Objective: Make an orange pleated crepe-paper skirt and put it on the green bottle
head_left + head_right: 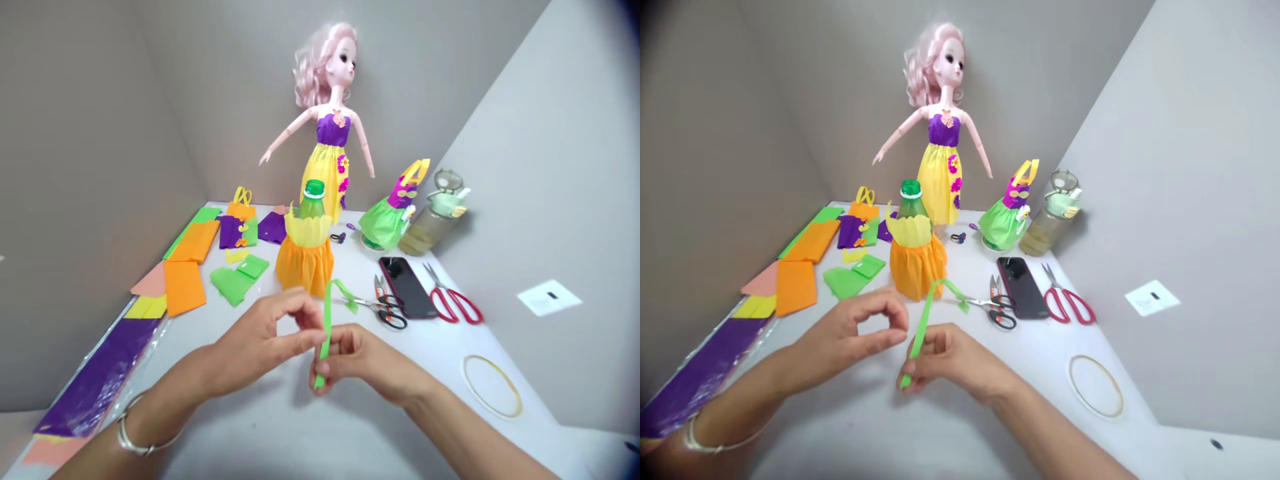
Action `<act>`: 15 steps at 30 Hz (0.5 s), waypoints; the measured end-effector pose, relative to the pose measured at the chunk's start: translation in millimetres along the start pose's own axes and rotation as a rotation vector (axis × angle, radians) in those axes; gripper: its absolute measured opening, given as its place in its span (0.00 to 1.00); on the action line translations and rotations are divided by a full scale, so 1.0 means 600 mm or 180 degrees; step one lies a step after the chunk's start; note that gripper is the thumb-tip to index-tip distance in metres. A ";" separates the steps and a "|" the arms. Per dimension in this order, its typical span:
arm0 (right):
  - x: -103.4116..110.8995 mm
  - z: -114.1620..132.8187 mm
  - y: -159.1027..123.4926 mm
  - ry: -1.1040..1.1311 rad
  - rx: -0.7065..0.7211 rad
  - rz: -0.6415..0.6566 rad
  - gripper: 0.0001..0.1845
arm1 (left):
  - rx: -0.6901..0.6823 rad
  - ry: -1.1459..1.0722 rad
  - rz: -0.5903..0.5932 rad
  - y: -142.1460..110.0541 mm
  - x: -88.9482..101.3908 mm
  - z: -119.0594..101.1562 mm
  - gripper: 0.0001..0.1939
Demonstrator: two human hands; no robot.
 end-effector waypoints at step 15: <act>-0.007 -0.067 -0.003 -0.0212 0.0451 -0.0619 0.23 | 0.1226 -0.1394 0.0520 -0.047 -0.085 0.145 0.17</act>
Point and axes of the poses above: each hand's wrist, its own y-axis towards the middle knuckle, its own x-axis out of the back of the hand, z = x × y, the point moved 3 cm from there along y, towards the middle knuckle, and after that the axes turned 5 degrees about z, right-handed, at the moved point
